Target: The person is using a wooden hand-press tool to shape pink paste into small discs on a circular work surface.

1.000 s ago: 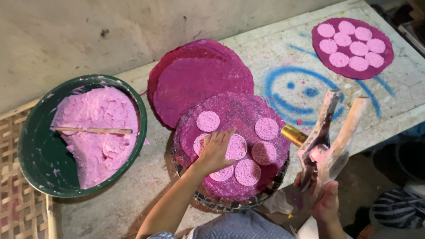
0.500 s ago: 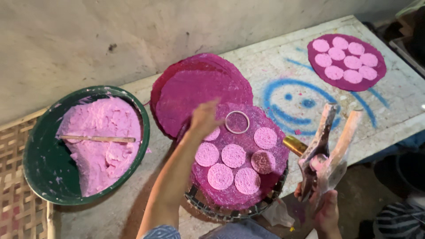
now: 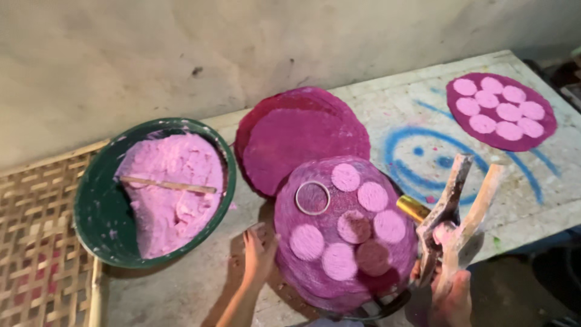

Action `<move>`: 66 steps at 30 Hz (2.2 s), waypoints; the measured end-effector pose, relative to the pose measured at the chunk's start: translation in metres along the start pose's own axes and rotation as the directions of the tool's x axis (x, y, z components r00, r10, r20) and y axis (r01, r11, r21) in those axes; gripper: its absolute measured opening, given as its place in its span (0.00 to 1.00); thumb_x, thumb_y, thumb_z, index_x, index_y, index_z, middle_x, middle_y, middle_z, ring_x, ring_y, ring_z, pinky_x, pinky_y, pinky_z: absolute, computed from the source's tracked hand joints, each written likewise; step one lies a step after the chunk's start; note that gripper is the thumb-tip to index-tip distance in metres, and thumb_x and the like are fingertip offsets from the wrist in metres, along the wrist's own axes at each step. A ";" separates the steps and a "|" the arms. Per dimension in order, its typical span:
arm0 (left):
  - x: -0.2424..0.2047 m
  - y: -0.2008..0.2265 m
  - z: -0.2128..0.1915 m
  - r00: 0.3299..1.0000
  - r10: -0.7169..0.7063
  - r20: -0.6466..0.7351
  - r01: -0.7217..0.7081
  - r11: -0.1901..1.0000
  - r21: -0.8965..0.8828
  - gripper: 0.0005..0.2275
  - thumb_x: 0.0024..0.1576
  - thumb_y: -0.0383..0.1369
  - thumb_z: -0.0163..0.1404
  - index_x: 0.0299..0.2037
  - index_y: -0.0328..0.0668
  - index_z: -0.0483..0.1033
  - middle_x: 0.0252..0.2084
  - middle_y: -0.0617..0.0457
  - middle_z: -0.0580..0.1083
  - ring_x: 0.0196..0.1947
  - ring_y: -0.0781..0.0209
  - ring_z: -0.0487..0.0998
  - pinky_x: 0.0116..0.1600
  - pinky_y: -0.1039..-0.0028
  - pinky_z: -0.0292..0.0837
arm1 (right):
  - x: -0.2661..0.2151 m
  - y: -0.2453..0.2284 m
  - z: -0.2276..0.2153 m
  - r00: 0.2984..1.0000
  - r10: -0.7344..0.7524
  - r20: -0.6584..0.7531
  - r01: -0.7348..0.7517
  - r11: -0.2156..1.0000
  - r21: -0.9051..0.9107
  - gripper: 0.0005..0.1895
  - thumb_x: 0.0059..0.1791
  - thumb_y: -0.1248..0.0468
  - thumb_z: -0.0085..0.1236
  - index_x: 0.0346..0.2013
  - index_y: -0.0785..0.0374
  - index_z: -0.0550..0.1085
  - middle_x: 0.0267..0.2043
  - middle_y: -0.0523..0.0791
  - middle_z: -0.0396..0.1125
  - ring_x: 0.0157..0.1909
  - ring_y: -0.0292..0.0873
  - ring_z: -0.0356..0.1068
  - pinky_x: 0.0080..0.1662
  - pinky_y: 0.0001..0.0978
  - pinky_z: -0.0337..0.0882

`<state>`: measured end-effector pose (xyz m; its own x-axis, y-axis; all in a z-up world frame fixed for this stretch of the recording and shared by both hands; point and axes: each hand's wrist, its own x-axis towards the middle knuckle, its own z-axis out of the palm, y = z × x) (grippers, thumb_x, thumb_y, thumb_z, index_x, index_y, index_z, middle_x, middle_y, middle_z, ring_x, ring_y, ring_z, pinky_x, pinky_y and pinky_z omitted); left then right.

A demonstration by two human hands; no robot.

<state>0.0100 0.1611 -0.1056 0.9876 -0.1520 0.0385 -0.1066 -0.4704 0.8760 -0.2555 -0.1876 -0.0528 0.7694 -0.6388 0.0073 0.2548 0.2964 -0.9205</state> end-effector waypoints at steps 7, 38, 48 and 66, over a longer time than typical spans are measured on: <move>-0.011 0.065 -0.035 0.969 0.055 0.242 -0.046 0.998 -0.043 0.32 0.52 0.34 0.60 0.66 0.38 0.59 0.58 0.38 0.73 0.59 0.39 0.74 0.61 0.58 0.70 | 0.008 -0.003 0.046 0.994 0.048 0.098 -0.044 0.998 -0.042 0.53 0.48 0.22 0.36 0.58 0.71 0.64 0.43 0.53 0.66 0.43 0.51 0.67 0.48 0.47 0.67; 0.054 0.156 -0.003 0.965 0.170 0.201 -0.127 0.969 -0.210 0.20 0.59 0.43 0.53 0.55 0.39 0.72 0.52 0.45 0.74 0.48 0.46 0.79 0.52 0.58 0.74 | 0.018 -0.024 0.038 0.901 0.312 0.302 -0.208 0.920 -0.331 0.42 0.52 0.32 0.34 0.51 0.69 0.73 0.37 0.49 0.70 0.35 0.42 0.68 0.39 0.35 0.68; 0.079 0.171 0.015 0.910 0.287 0.299 0.404 -0.450 -0.796 0.21 0.65 0.57 0.43 0.38 0.46 0.70 0.33 0.56 0.70 0.37 0.59 0.73 0.57 0.64 0.68 | 0.135 -0.085 0.168 0.387 0.914 0.126 -0.211 0.221 -0.952 0.34 0.52 0.36 0.25 0.36 0.57 0.74 0.26 0.43 0.69 0.29 0.39 0.70 0.34 0.33 0.75; 0.098 0.121 0.048 0.963 -0.016 0.270 0.228 -0.490 -0.842 0.13 0.57 0.47 0.41 0.29 0.49 0.62 0.23 0.60 0.60 0.25 0.65 0.62 0.43 0.66 0.65 | 0.145 -0.084 0.220 0.649 0.752 0.117 0.282 -0.094 -0.955 0.41 0.55 0.33 0.26 0.36 0.63 0.78 0.21 0.45 0.65 0.25 0.44 0.69 0.34 0.43 0.70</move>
<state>0.0883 0.0475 -0.0190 0.9216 -0.3732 -0.1068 0.3738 0.9274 -0.0155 -0.0367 -0.1493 0.1117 0.7594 -0.1080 -0.6416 -0.3665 -0.8858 -0.2846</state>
